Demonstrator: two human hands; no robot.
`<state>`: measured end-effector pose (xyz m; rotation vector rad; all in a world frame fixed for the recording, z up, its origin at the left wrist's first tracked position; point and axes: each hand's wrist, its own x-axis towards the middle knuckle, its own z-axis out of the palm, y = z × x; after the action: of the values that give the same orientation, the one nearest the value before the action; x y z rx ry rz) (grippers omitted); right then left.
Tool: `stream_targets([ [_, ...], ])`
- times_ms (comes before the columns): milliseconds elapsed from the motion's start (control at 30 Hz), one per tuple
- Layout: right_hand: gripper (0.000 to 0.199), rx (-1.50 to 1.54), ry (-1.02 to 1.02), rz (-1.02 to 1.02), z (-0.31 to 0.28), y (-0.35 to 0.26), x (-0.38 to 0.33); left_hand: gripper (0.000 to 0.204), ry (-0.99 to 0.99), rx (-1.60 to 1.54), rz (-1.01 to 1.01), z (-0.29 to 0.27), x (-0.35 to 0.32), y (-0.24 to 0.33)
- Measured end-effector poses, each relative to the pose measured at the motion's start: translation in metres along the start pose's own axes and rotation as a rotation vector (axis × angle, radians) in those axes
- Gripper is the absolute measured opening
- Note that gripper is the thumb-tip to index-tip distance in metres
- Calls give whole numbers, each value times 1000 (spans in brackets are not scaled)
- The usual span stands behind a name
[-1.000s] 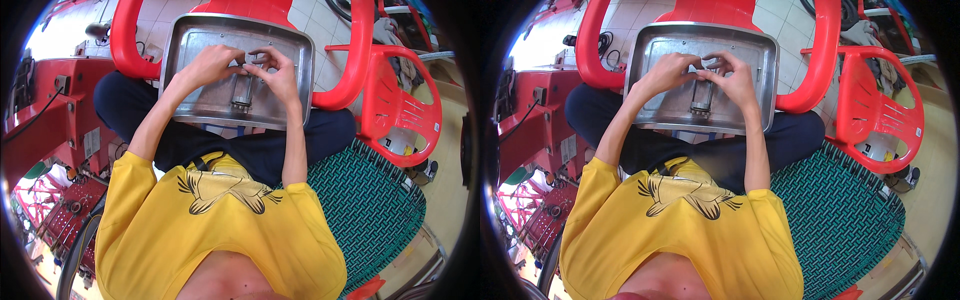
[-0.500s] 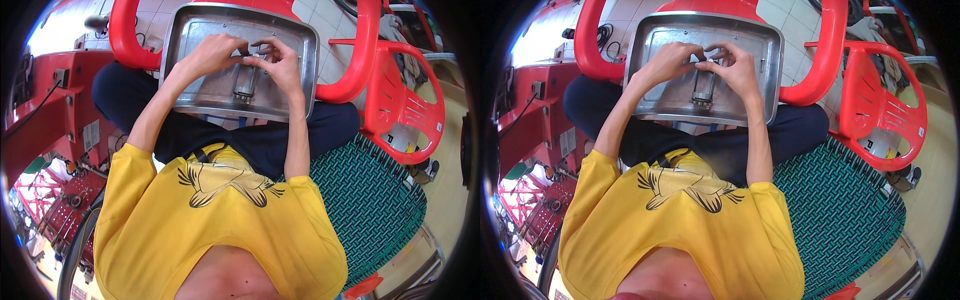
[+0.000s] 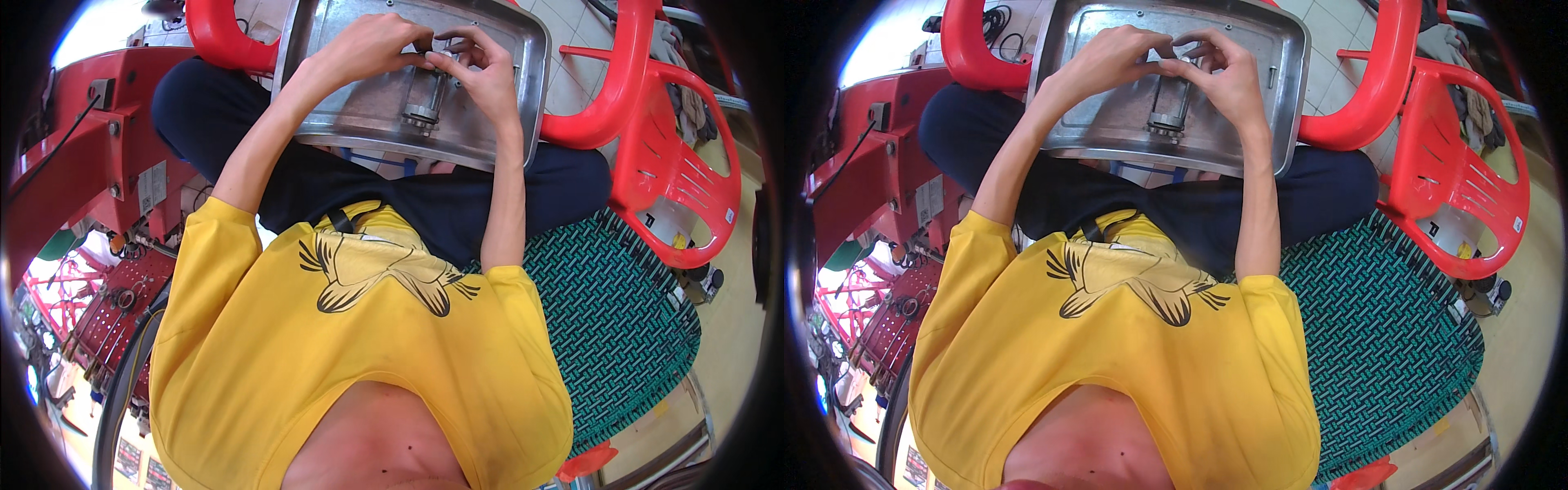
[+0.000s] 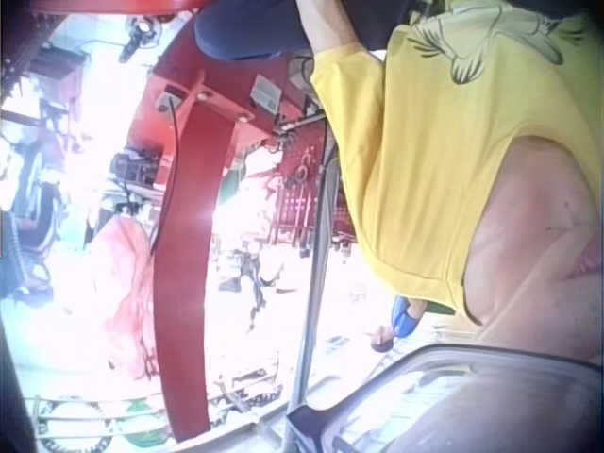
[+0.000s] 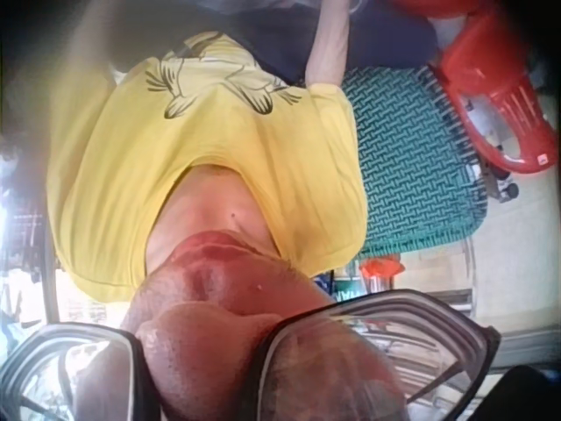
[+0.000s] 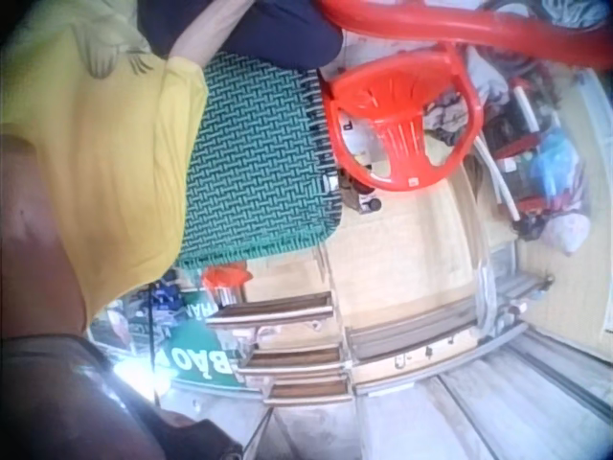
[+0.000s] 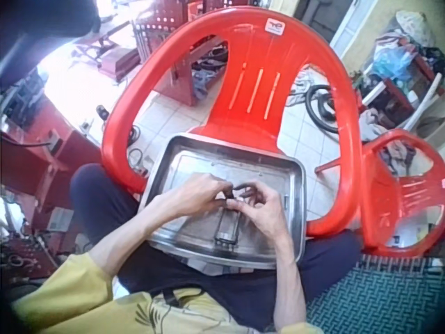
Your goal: The person disassembles a mechanical motorcycle component by removing screws and separating the internal metallic parts into a metal tray.
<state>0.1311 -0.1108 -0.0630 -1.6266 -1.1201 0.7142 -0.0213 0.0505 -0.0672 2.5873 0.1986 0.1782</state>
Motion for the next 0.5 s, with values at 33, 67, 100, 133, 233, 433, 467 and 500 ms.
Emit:
stream_targets([
  [33,31,59,3,27,2,-1,0,32,-11,7,-11,-1,0,0],
  [67,31,111,7,58,3,-2,-1,32,-6,-2,-8,-2,-1,2],
  [100,32,163,12,89,4,-4,-1,32,-2,-11,-5,-4,-1,2],
  [133,32,212,12,110,5,-5,-2,33,3,-20,0,-6,-1,3],
  [233,35,243,10,114,6,-6,0,32,-7,-8,-1,-5,-1,3],
  [433,40,-10,20,-7,2,-1,3,28,27,-10,15,0,-1,-2],
  [467,40,-3,39,-29,5,0,3,27,22,-12,18,0,-1,-2],
  [500,41,3,57,-51,6,0,2,27,18,-15,20,-2,-1,-1],
])
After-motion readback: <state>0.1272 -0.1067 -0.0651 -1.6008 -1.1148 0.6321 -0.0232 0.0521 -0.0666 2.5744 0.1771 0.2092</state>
